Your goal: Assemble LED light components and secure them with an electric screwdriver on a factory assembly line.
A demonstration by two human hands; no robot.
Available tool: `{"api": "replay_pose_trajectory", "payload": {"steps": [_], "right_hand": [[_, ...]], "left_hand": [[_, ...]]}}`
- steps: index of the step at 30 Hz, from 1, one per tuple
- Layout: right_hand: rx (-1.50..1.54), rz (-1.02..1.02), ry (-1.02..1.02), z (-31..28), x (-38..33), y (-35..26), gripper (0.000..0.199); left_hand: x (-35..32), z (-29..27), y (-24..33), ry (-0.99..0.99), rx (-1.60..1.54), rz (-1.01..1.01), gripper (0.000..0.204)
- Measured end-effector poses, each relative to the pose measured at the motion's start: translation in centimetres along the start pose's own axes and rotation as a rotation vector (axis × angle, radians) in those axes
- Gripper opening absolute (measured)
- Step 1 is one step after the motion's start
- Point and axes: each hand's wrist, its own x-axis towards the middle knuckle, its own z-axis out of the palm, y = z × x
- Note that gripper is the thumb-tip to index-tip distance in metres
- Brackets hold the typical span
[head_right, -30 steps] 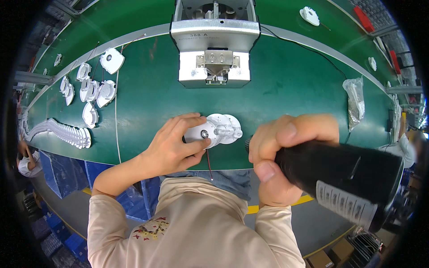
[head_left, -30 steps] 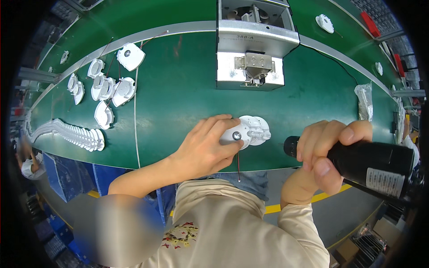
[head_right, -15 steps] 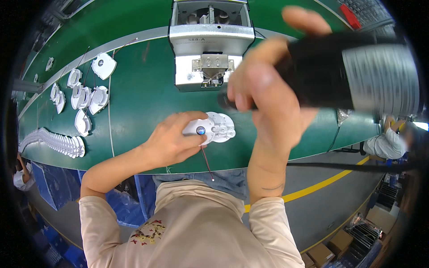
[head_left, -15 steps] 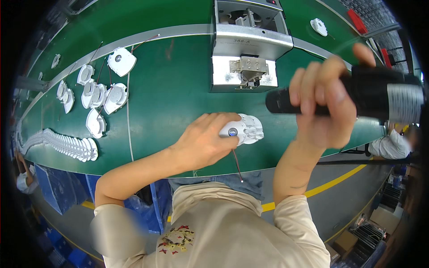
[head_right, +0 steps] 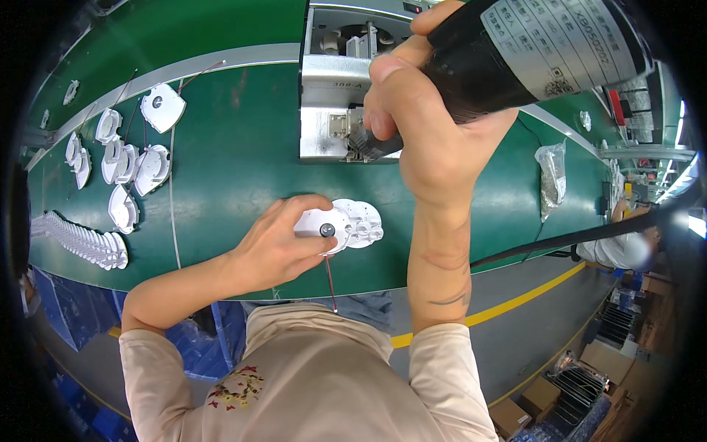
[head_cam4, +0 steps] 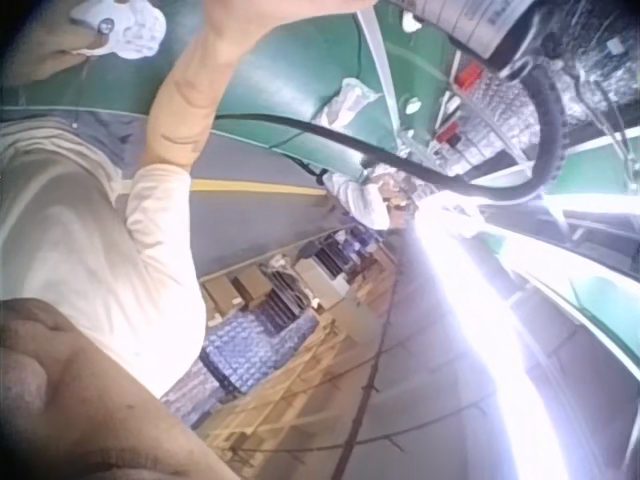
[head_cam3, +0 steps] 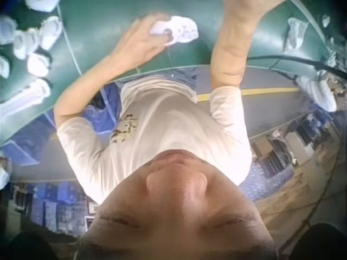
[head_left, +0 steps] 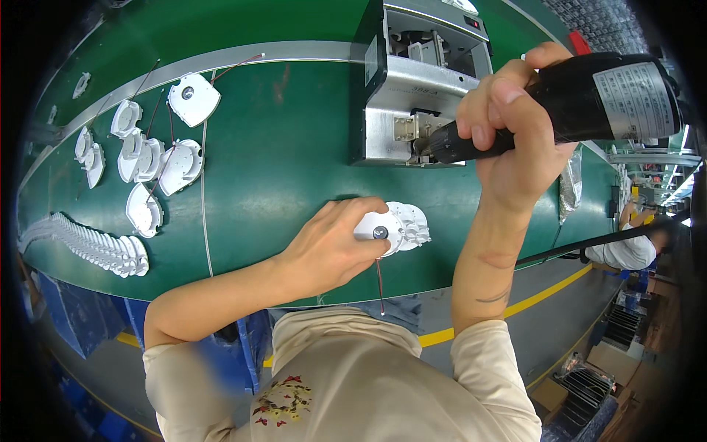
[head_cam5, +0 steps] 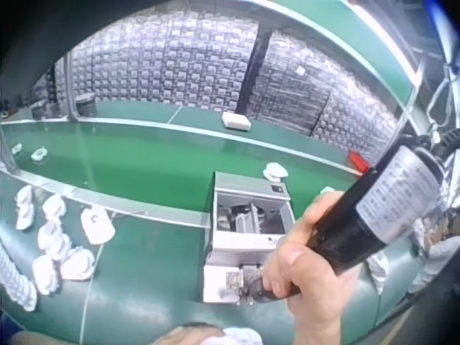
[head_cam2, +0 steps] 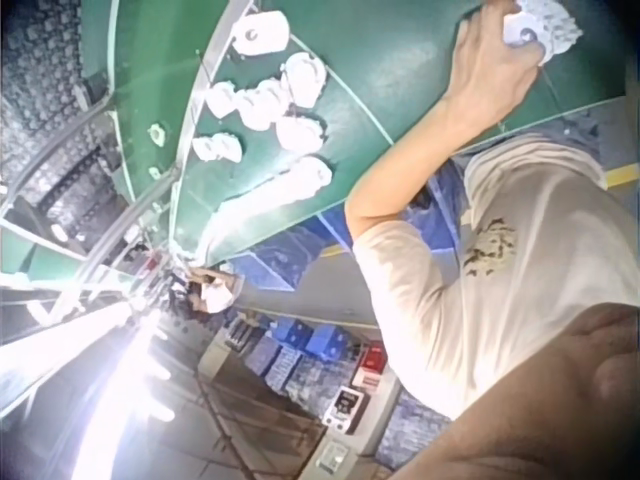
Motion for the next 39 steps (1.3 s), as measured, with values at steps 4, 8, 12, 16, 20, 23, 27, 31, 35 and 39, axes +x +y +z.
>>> {"api": "replay_pose_trajectory", "payload": {"steps": [4, 8, 12, 16, 20, 23, 27, 31, 35, 39], "right_hand": [[0.212, 0.104, 0.006, 0.0, -2.1, -0.6, 0.04], [0.163, 0.12, 0.006, 0.3, -5.7, -2.5, 0.042], [0.162, 0.163, 0.025, 1.0, -7.1, -2.1, 0.041], [0.122, 0.209, 0.023, 1.0, -7.6, -1.2, 0.04], [0.063, 0.154, -0.146, 0.5, -7.8, -1.3, 0.036], [0.037, 0.125, -0.138, 0.5, -8.1, -1.1, 0.035], [0.102, 0.278, -0.116, 0.4, -8.2, -1.5, 0.041], [0.251, 0.042, -0.202, -0.6, -5.7, -1.7, 0.045], [0.196, -0.102, -0.122, -0.9, -1.8, -2.0, 0.047], [0.079, -0.089, -0.022, -0.6, -0.5, -0.7, 0.043]], "left_hand": [[-0.5, 0.1, -0.4, 0.032, 0.002, -0.007, 0.025], [-0.2, 0.4, -0.4, 0.059, -0.001, 0.021, 0.017], [-0.3, 0.4, -0.4, 0.063, 0.017, 0.015, 0.013], [-0.1, 0.1, -0.3, 0.083, 0.008, 0.014, 0.013], [0.0, 0.2, -0.2, 0.088, 0.004, 0.022, 0.014], [0.0, 0.1, 0.0, 0.072, 0.017, 0.027, 0.014], [-0.3, 0.1, -0.2, 0.044, 0.017, 0.011, 0.014], [-0.2, 0.0, -0.3, 0.022, 0.013, 0.025, 0.022], [-0.6, 0.0, -0.5, -0.004, 0.046, 0.005, 0.029], [-0.2, 0.0, -0.5, -0.009, 0.037, 0.033, 0.03]]}}
